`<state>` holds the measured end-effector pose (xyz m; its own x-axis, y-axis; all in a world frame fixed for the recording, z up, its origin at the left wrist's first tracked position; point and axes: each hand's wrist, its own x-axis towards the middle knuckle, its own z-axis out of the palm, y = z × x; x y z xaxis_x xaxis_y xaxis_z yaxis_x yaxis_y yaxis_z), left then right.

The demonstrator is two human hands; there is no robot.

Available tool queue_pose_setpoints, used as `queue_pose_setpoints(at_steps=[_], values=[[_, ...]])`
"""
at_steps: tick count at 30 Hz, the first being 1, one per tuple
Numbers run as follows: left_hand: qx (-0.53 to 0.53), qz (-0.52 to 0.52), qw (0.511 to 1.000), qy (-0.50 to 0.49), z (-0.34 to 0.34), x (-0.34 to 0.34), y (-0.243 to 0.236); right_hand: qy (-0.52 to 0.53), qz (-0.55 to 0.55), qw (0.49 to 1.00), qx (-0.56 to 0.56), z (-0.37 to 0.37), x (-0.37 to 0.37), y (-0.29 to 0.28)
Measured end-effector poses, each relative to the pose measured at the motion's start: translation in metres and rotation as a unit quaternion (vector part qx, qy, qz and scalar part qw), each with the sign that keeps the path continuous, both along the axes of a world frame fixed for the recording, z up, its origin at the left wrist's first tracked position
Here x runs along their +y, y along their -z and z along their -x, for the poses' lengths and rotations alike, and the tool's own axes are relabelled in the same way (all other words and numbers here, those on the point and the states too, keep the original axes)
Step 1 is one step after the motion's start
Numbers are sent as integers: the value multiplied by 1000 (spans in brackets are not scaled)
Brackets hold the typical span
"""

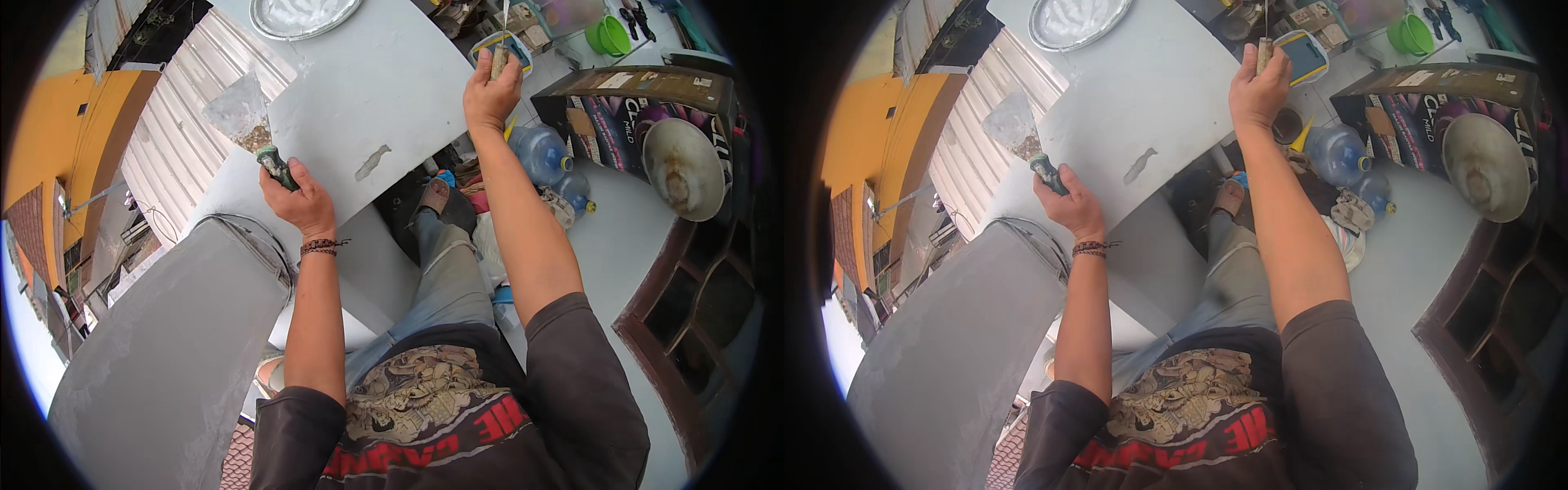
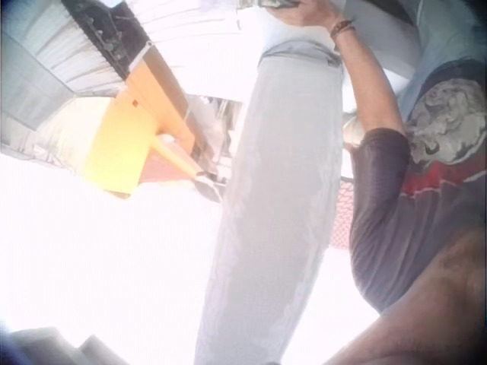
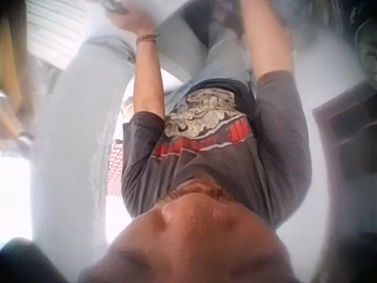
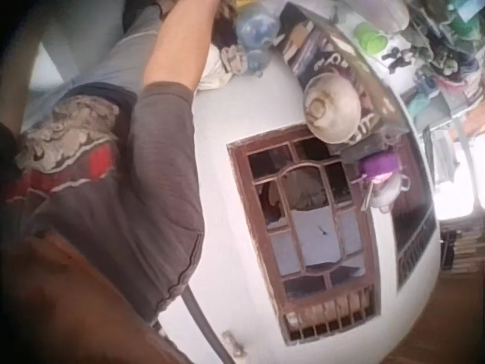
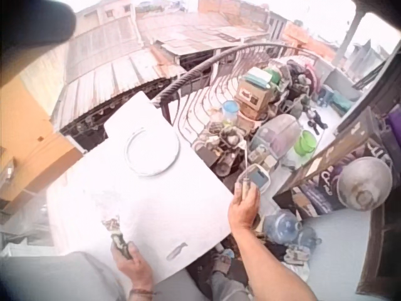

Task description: The person applies a white paste to a metal surface using a putty knife and a trowel. They repeatedly scoop the paste from a metal tray and spread it along the edge of the surface.

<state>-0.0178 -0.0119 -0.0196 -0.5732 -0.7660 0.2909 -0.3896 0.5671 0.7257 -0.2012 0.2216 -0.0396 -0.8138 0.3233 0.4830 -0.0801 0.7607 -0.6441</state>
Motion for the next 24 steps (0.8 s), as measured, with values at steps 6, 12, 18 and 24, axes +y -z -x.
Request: queue_pose_setpoints(at_steps=[6,12,18,24], values=[[-6,-17,1000,5,10,3,-1,-10,-10,1000,4,8,-5,-9],[-20,105,986,127,5,1,-9,-13,21,1000,-17,6,-5,-13],[-39,119,984,124,49,-14,-29,-22,20,999,-21,6,-5,-14],[-20,114,985,129,126,-13,-27,-24,13,999,-20,5,-6,-17]])
